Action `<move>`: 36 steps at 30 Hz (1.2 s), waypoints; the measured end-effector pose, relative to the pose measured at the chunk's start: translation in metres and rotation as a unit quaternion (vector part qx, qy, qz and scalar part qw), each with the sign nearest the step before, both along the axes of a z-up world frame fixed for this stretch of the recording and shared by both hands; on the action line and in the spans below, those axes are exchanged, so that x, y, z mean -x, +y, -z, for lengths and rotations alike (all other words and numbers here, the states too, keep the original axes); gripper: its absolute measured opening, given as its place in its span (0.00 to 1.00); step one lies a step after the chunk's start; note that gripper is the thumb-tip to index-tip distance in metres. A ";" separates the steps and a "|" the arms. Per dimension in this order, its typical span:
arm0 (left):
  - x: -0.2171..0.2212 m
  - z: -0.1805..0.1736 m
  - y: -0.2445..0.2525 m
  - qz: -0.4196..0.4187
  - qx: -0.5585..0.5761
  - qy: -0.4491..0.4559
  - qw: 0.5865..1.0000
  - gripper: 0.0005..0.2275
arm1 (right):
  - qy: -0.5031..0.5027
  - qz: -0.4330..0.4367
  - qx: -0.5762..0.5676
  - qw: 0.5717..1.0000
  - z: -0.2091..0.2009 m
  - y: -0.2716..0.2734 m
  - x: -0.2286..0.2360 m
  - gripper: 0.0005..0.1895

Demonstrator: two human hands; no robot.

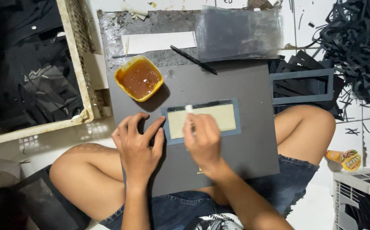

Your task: The person sits on the floor with a board on their lap and rubs a white stick, dipped into a bowl of amber liquid, along the edge of a rectangular frame recess. They then fit a cream-colored panel into the frame recess, press it in place, and later pick up and fan through a stack of dark frame parts.

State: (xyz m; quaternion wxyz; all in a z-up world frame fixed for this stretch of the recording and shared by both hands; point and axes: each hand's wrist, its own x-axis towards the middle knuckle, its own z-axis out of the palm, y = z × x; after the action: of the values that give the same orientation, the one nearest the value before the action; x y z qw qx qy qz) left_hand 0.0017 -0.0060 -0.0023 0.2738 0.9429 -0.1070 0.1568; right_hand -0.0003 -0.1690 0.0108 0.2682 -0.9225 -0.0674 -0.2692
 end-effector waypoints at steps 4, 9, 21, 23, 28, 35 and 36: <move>0.000 0.000 -0.001 0.000 0.002 -0.006 1.000 0.10 | 0.011 -0.046 -0.033 0.998 -0.004 0.025 -0.006 0.07; 0.001 0.001 0.000 -0.007 0.013 -0.005 1.000 0.09 | -0.002 -0.040 -0.015 0.999 -0.008 0.018 -0.006 0.05; 0.000 -0.006 0.005 -0.030 0.186 0.009 0.982 0.07 | 0.046 -0.084 -0.079 0.992 0.008 0.015 -0.006 0.06; 0.000 -0.007 0.005 -0.035 0.192 0.009 0.981 0.07 | 0.052 -0.101 -0.083 0.990 -0.003 0.015 -0.009 0.06; -0.001 -0.011 0.005 -0.039 0.196 0.007 0.980 0.06 | 0.086 -0.147 -0.108 0.979 -0.008 0.004 -0.010 0.04; -0.001 -0.010 0.006 -0.040 0.204 0.010 0.978 0.06 | 0.077 -0.165 -0.076 0.980 -0.012 0.001 -0.015 0.04; -0.001 -0.010 0.006 -0.038 0.204 0.009 0.978 0.06 | 0.089 -0.181 -0.080 0.976 -0.014 0.001 -0.014 0.05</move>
State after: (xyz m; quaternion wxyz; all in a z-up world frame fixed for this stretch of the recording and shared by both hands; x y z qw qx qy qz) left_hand 0.0028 -0.0001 0.0078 0.4550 0.8721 -0.0347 0.1769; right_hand 0.0134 -0.1681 0.0244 0.3908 -0.8907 -0.1872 -0.1372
